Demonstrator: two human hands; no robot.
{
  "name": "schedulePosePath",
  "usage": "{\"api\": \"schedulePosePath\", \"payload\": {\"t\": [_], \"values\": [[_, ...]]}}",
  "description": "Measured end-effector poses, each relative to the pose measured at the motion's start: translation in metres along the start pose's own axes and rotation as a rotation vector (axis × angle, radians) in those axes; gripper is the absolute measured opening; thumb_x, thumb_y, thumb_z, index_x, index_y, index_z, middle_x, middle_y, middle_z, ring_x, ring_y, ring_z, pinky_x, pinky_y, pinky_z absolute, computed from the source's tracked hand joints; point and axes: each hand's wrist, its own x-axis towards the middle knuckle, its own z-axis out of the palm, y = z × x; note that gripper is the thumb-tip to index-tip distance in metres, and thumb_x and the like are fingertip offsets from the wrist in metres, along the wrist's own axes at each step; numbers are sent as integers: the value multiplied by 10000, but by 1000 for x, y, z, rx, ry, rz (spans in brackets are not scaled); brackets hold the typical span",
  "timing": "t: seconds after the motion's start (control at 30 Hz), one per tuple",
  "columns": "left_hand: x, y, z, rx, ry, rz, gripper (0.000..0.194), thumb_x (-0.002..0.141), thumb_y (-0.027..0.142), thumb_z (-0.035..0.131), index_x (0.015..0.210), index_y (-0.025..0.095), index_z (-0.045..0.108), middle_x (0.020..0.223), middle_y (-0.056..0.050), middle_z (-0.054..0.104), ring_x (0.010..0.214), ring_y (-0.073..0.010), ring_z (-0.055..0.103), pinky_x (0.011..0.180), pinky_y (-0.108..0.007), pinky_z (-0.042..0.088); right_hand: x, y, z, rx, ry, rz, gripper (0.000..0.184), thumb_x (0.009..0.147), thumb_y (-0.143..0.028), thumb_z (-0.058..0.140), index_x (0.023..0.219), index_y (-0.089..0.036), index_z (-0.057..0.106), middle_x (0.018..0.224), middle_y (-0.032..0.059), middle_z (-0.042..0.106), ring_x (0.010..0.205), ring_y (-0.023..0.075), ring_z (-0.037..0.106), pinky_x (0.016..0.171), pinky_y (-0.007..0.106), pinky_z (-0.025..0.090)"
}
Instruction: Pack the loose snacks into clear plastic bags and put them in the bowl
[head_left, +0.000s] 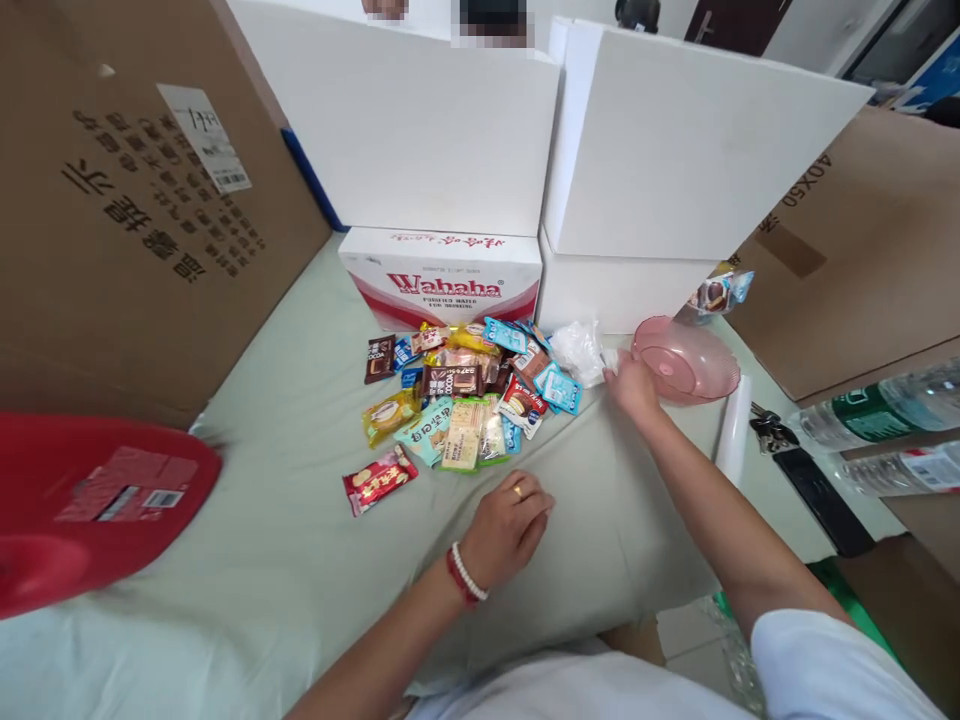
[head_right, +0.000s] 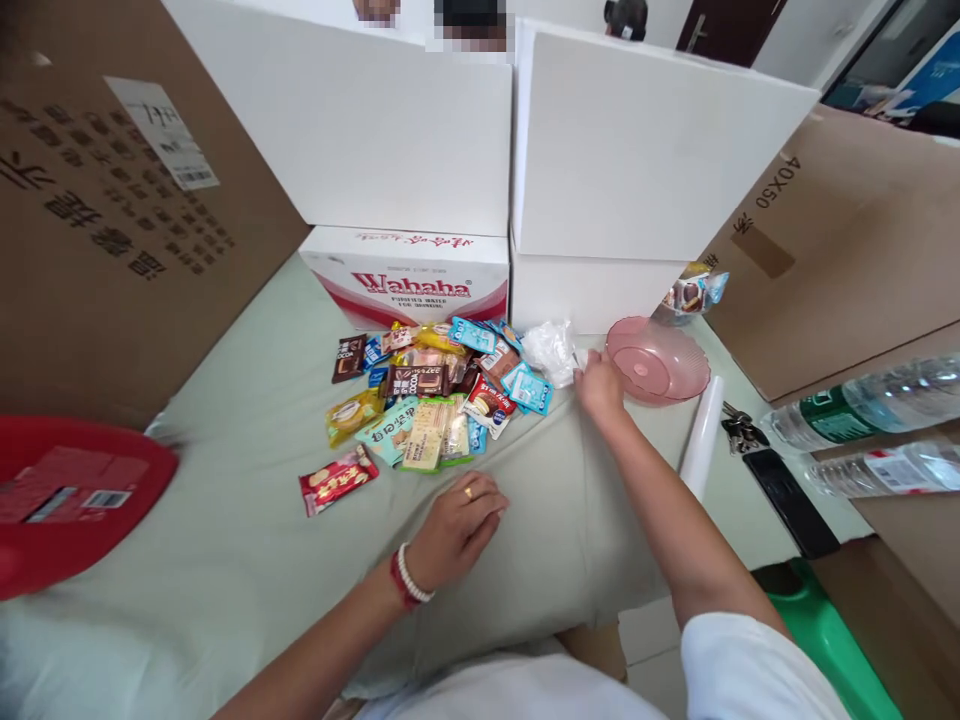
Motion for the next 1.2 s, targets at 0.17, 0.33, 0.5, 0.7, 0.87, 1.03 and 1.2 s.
{"api": "schedulePosePath", "payload": {"t": [0.17, 0.33, 0.5, 0.7, 0.87, 1.03, 1.2], "values": [[12, -16, 14, -223, 100, -109, 173, 936, 160, 531, 931, 223, 692, 828, -71, 685, 854, -214, 615, 785, -375, 514, 7, -16, 3, 32, 55, 104, 286, 954, -246, 458, 964, -105, 707, 966, 196, 713, 869, 270, 644, 771, 359, 436], [9, -24, 20, -399, 246, -259, 65, 943, 238, 603, 1000, 237, 634, 928, -67, 661, 829, -183, 602, 721, -326, 513, -81, -21, -15, 908, -63, 299, 365, 816, -536, 716, 782, -191, 603, 580, -38, 496, 486, 100, 385, 473, 240, 294], [6, -28, 21, -438, 328, -339, 298, 858, 344, 749, 1061, 229, 563, 1008, -36, 569, 697, -115, 492, 618, -254, 456, -147, -64, -20, 1305, -410, 639, 519, 617, -581, 884, 677, -190, 548, 475, -92, 400, 382, 32, 234, 362, 204, 114], [9, -29, 22, -401, 188, -320, 151, 915, 302, 670, 1044, 224, 682, 941, -43, 648, 777, -155, 554, 702, -283, 447, -154, -88, -8, 1419, -484, 745, 563, 537, -592, 921, 624, -181, 547, 467, -76, 429, 378, 33, 254, 347, 209, 85], [8, -33, 30, -633, 199, -615, 185, 906, 377, 655, 893, 201, 711, 742, 4, 650, 645, -128, 528, 637, -262, 402, -171, -85, -4, 1549, -322, 540, 505, 746, -672, 771, 895, -193, 701, 771, 18, 646, 545, 91, 487, 490, 235, 391], [10, -33, 35, -972, 217, -768, 359, 844, 522, 704, 757, 177, 657, 633, 39, 570, 549, -88, 391, 536, -229, 290, -199, -79, 4, 1199, -266, 267, 419, 731, -515, 848, 1002, -228, 709, 757, -13, 627, 740, 150, 561, 712, 278, 453], [13, -34, 27, -1097, 233, -767, 462, 761, 581, 778, 682, 179, 564, 585, 57, 488, 558, -75, 373, 531, -207, 271, -206, -72, 1, 1183, -247, 343, 387, 735, -550, 827, 822, -204, 677, 702, -26, 586, 620, 114, 470, 611, 260, 381]]}}
